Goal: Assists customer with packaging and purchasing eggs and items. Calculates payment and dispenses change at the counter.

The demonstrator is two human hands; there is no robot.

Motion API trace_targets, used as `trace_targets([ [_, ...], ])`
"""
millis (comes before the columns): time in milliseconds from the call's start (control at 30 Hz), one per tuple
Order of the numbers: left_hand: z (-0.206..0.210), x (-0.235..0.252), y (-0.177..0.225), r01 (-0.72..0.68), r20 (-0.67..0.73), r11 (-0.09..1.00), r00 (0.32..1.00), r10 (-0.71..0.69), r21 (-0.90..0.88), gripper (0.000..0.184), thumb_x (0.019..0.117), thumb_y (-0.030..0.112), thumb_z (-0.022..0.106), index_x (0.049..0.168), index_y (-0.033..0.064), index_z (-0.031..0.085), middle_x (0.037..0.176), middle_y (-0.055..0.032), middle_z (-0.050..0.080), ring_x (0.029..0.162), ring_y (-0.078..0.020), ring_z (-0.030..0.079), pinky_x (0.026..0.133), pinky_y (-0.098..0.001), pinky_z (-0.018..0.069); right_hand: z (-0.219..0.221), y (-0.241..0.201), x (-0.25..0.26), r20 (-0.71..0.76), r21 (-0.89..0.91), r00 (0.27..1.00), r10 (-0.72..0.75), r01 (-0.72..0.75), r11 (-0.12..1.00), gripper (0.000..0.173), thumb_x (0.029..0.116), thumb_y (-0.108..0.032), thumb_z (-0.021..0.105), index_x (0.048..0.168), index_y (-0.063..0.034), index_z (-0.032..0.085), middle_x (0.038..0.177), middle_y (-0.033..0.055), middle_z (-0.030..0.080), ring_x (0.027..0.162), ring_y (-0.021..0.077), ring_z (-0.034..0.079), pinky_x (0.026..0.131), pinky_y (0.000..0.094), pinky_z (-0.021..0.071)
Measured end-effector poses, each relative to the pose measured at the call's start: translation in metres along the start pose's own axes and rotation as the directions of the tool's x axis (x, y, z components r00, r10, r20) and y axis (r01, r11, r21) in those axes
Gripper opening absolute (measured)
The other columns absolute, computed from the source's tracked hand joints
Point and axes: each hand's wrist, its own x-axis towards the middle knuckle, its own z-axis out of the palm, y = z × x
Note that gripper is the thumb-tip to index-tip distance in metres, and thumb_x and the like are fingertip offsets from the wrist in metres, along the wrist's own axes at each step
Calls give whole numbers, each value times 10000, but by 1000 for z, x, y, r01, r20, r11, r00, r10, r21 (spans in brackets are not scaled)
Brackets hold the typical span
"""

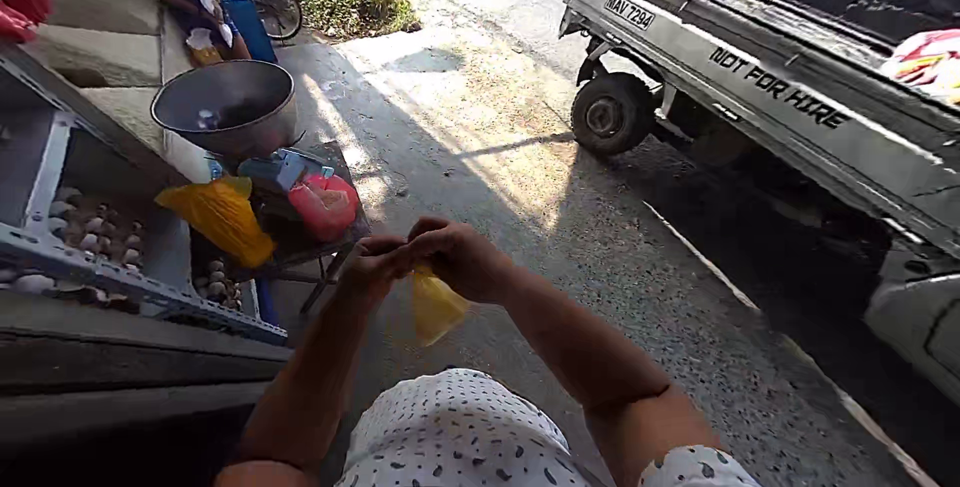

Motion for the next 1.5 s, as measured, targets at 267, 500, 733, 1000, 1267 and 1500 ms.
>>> trace_targets([
  [267,-12,16,-68,-33,-383,706,821,423,707,229,875,22,774,1101,-16,765,1029,-105,774,925,-136,748,874,-333,625,34,111,46,2,620,794,608,-478,622,232,979,10,589,1201,18,658,1030,96,689,857,128,658,802,331,577],
  [500,-76,10,-61,340,-498,388,740,451,857,161,850,98,732,987,28,783,942,-114,773,866,-196,753,808,-377,623,96,151,113,404,641,702,587,-675,366,112,1003,33,567,1090,65,630,931,85,675,833,112,663,824,275,576],
  [733,-128,20,-38,597,-753,489,619,225,637,267,846,81,723,1108,36,739,981,-116,744,864,-212,719,790,-442,596,134,185,173,613,402,666,424,-725,559,142,1023,-26,553,1118,34,641,984,95,668,885,119,635,854,328,540],
  [1000,-174,45,-40,558,-861,732,502,79,392,494,865,22,771,1323,10,586,1175,-163,686,944,-215,727,860,-400,622,123,225,237,814,397,516,266,-829,393,161,983,29,545,858,-58,600,802,-10,637,749,60,605,761,238,527],
  [1267,-166,60,-35,631,-837,550,441,325,547,193,923,122,687,1037,-9,771,990,-140,750,901,-176,738,849,-347,619,130,223,270,816,409,494,300,-860,304,55,979,43,612,1013,60,651,907,85,709,840,135,697,849,295,595],
  [1500,-164,93,-39,674,-768,424,353,534,605,111,881,72,712,936,3,781,926,-108,760,802,-129,738,747,-299,630,125,242,287,752,493,615,238,-764,416,93,880,95,713,923,37,655,814,63,699,760,116,681,780,294,597],
])
